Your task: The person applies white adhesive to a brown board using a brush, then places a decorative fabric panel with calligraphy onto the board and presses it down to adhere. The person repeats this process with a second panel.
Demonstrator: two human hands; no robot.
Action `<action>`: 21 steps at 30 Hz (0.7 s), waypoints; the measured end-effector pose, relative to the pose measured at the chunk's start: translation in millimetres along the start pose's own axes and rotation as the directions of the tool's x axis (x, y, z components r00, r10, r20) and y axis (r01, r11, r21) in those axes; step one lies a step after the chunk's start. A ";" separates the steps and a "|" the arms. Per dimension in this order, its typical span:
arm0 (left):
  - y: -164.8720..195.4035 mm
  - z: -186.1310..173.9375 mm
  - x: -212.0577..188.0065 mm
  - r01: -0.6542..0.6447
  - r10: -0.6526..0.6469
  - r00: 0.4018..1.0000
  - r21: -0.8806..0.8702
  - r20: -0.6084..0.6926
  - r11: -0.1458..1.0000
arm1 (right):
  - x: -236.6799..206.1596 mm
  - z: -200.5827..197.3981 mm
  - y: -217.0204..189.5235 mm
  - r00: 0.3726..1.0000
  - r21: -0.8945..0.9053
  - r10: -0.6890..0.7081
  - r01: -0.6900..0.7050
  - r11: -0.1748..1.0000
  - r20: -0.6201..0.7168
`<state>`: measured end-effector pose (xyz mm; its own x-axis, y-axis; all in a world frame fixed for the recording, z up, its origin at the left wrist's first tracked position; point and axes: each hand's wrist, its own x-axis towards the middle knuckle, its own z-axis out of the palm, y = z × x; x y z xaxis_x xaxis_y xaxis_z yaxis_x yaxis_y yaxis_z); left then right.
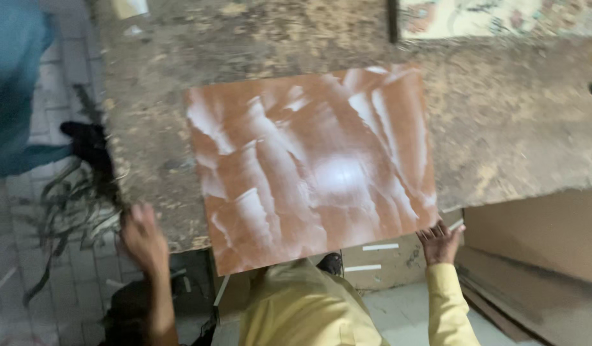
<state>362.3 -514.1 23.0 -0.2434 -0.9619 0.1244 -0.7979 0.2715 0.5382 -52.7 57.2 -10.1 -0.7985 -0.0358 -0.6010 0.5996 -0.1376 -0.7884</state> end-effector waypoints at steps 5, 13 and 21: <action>7.1 -10.9 -190.4 0.479 -0.408 0.832 -0.117 0.377 0.870 | 10.7 -57.0 -5.0 0.997 0.088 -0.061 0.056 0.995 0.056; 76.8 -3.3 -262.9 0.361 -0.292 0.913 -0.228 0.285 0.904 | 34.3 -125.5 -31.2 0.978 -0.097 -0.064 0.085 0.992 0.197; 175.2 65.9 -347.1 0.270 -0.170 0.942 -0.357 0.288 0.894 | 60.7 -229.9 -116.9 0.985 -0.352 -0.068 0.122 0.928 0.161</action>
<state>270.7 -130.5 19.1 -0.2531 -0.9434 -0.2142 -0.5828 -0.0281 0.8121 -158.7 298.7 15.4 -0.8357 -0.1856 -0.5168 0.4784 0.2160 -0.8512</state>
